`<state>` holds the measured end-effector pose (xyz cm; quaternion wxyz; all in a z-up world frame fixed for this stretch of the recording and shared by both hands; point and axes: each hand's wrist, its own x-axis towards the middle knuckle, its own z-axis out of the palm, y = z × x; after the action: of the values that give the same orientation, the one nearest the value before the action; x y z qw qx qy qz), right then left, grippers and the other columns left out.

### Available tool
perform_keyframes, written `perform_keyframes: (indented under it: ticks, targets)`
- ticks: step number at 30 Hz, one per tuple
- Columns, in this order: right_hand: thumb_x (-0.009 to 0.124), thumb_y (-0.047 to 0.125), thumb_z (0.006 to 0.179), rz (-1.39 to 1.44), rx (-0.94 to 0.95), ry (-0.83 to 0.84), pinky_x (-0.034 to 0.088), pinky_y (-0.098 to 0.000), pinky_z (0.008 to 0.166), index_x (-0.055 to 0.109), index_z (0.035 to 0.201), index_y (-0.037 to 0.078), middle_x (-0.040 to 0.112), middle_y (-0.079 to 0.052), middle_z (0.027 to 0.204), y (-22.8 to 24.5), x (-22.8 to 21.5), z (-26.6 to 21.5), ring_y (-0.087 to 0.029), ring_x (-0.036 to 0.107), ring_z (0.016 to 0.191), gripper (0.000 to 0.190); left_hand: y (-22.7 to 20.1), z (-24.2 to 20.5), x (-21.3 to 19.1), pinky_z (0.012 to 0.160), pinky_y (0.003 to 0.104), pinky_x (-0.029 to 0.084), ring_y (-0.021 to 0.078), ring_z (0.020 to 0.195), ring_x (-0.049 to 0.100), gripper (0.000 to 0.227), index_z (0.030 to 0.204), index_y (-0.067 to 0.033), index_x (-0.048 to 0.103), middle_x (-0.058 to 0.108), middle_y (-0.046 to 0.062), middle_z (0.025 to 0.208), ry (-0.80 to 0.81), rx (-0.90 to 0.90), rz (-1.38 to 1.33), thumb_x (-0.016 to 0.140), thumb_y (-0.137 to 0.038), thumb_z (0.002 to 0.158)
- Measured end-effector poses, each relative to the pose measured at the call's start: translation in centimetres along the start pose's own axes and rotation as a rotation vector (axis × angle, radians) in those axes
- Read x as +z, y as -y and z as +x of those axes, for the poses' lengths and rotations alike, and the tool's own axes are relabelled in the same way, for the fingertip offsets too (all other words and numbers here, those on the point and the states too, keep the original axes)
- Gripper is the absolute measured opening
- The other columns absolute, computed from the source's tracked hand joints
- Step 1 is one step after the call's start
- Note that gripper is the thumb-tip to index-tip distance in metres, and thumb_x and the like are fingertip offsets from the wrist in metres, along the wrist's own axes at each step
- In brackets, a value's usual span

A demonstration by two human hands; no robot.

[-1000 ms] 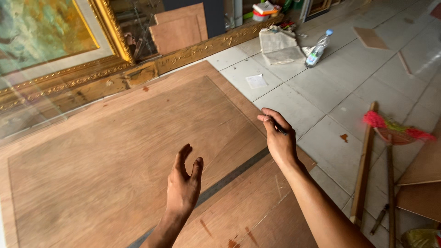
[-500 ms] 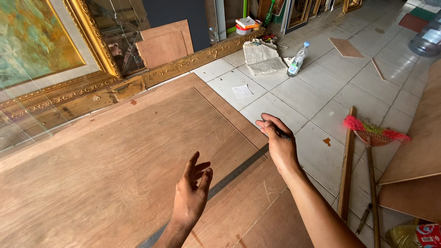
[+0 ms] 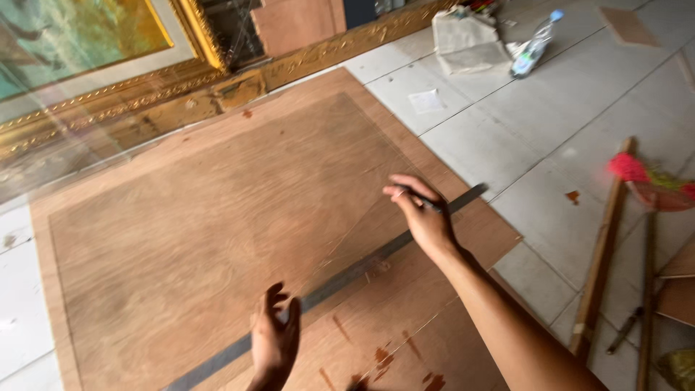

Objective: The person uses a glass cutter and a metal ruler to score a sheet of glass, then snaps the glass along the scored line by hand.

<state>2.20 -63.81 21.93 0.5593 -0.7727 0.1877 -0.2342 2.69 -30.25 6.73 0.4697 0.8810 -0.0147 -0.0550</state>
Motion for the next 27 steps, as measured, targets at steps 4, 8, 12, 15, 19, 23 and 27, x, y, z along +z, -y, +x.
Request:
perform_keyframes:
  ticks: [4, 8, 12, 15, 19, 23, 27]
  targets:
    - [0.072, 0.015, 0.107, -0.071, -0.227, 0.246, 0.070, -0.0274, 0.086, 0.078, 0.129, 0.006, 0.090, -0.009, 0.110, -5.4, 6.8, -3.3, -0.018, 0.088, 0.101, 0.024, 9.6, -1.6, -5.2, 0.103, 0.055, 0.053, 0.0359, 0.120, 0.066, 0.044, 0.138, -0.0323, 0.074, 0.077, -0.002, 0.128, -0.279, -0.019, 0.338, 0.078, -0.043, 0.095]
    - [0.068, 0.016, 0.109, 0.079, 0.035, 0.494, 0.066, -0.0251, 0.072, 0.081, 0.131, 0.007, 0.091, -0.010, 0.102, -9.3, 12.0, -6.2, -0.013, 0.079, 0.074, 0.027, 13.4, -3.7, -11.0, 0.108, 0.067, 0.037, 0.0469, 0.135, 0.053, 0.055, 0.143, -0.0260, 0.069, 0.065, 0.018, 0.143, -0.459, -0.263, 0.480, 0.071, -0.058, 0.098]
    - [0.068, 0.029, 0.108, -0.079, -0.045, 0.591, 0.061, -0.0216, 0.059, 0.085, 0.126, 0.011, 0.090, -0.008, 0.094, -12.1, 14.2, -6.9, -0.009, 0.077, 0.064, 0.031, 16.7, -5.6, -15.8, 0.104, 0.065, 0.027, 0.0504, 0.139, 0.039, 0.087, 0.148, -0.0138, 0.059, 0.051, 0.027, 0.159, -0.607, -0.486, 0.477, 0.072, -0.075, 0.089]
    - [0.068, 0.028, 0.107, -0.138, -0.078, 0.624, 0.059, -0.0233, 0.053, 0.085, 0.120, 0.013, 0.090, -0.005, 0.093, -13.5, 15.1, -6.7, -0.009, 0.078, 0.062, 0.026, 19.8, -6.2, -17.7, 0.107, 0.066, 0.025, 0.0514, 0.133, 0.038, 0.101, 0.147, -0.0158, 0.053, 0.040, 0.023, 0.153, -0.740, -0.568, 0.479, 0.080, -0.082, 0.076]
    - [0.068, 0.026, 0.110, -0.042, -0.095, 0.612, 0.058, -0.0203, 0.058, 0.087, 0.112, 0.009, 0.088, -0.006, 0.088, -12.6, 16.2, -7.6, -0.007, 0.071, 0.061, 0.025, 20.6, -6.7, -19.2, 0.115, 0.065, 0.020, 0.0491, 0.140, 0.033, 0.105, 0.145, -0.0196, 0.054, 0.037, 0.017, 0.154, -0.693, -0.738, 0.411, 0.085, -0.083, 0.067]
    - [0.065, 0.024, 0.112, -0.062, -0.103, 0.663, 0.054, -0.0233, 0.052, 0.085, 0.112, 0.010, 0.084, -0.006, 0.085, -11.9, 17.1, -7.8, -0.008, 0.064, 0.058, 0.024, 20.6, -6.3, -19.6, 0.113, 0.062, 0.024, 0.0441, 0.141, 0.034, 0.105, 0.143, -0.0185, 0.053, 0.039, 0.014, 0.156, -0.672, -0.751, 0.405, 0.085, -0.083, 0.067]
    - [0.066, 0.020, 0.109, -0.070, -0.073, 0.699, 0.065, -0.0257, 0.054, 0.083, 0.117, 0.011, 0.084, -0.005, 0.095, -9.9, 18.3, -8.5, -0.008, 0.070, 0.064, 0.022, 20.2, -5.9, -19.5, 0.113, 0.062, 0.023, 0.0430, 0.141, 0.032, 0.095, 0.143, -0.0222, 0.051, 0.034, 0.013, 0.156, -0.679, -0.739, 0.376, 0.081, -0.081, 0.074]
